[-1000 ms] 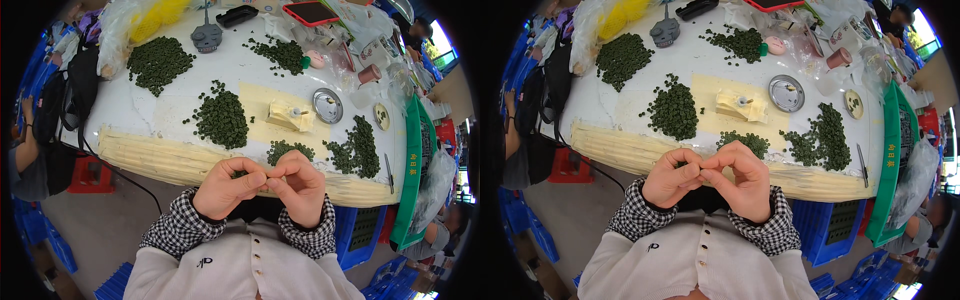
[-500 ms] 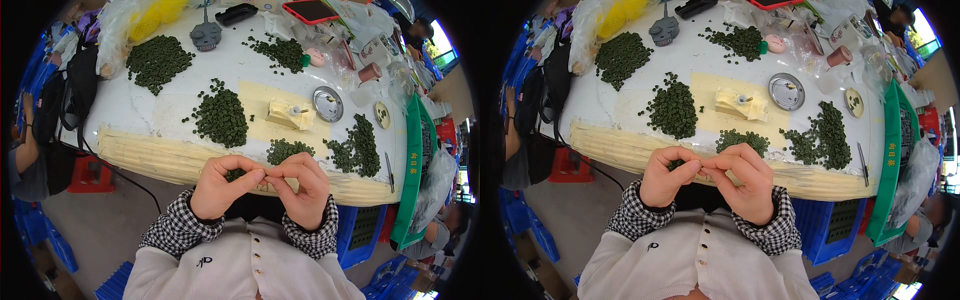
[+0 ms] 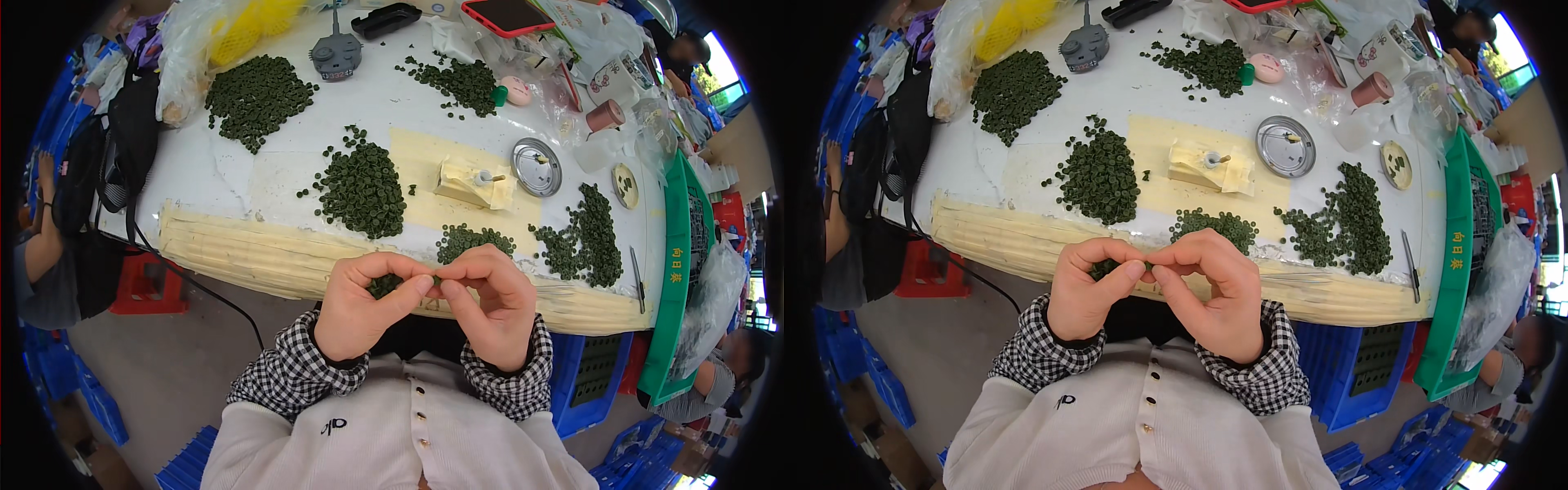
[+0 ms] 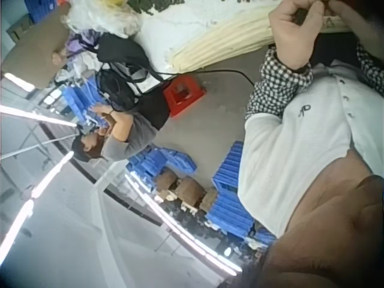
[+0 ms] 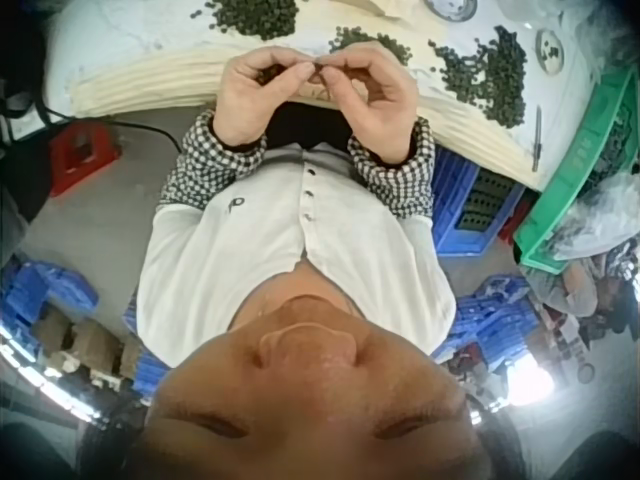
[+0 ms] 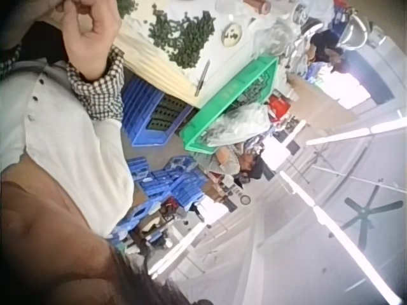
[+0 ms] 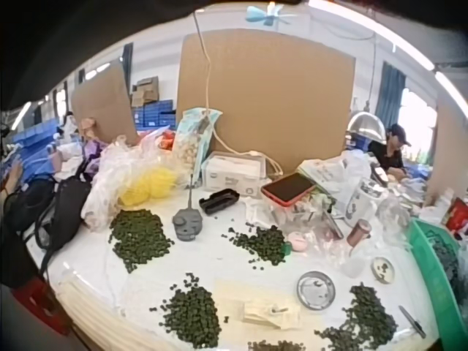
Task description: Assembling small plastic toy components by hand at a factory workbench.
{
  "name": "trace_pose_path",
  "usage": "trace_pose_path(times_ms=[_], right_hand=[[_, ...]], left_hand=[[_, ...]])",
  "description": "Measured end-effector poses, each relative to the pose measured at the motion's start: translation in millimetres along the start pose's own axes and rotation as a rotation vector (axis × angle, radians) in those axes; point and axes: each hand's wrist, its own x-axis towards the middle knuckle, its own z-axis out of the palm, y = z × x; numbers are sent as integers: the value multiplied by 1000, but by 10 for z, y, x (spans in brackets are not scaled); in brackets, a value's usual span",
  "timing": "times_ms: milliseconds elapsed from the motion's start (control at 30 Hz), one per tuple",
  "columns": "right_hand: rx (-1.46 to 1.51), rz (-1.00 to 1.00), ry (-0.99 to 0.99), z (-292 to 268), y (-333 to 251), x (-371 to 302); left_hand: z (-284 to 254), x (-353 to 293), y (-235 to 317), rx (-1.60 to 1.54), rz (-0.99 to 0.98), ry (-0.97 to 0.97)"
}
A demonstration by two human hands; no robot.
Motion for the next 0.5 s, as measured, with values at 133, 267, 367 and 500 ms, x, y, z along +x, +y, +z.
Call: trace_pose_path(times_ms=[133,267,367,500], right_hand=[[9,40,-3,-5,0,-5],[-41,19,-4,3,-14,-1],[-87,-29,9,12,-10,-6],[-47,-16,16,49,4,-6]], left_hand=[[8,4,-10,30,31,5],[5,1,6,79,36,2],[-18,4,-38,167,73,-3],[-11,-7,-70,92,74,32]])
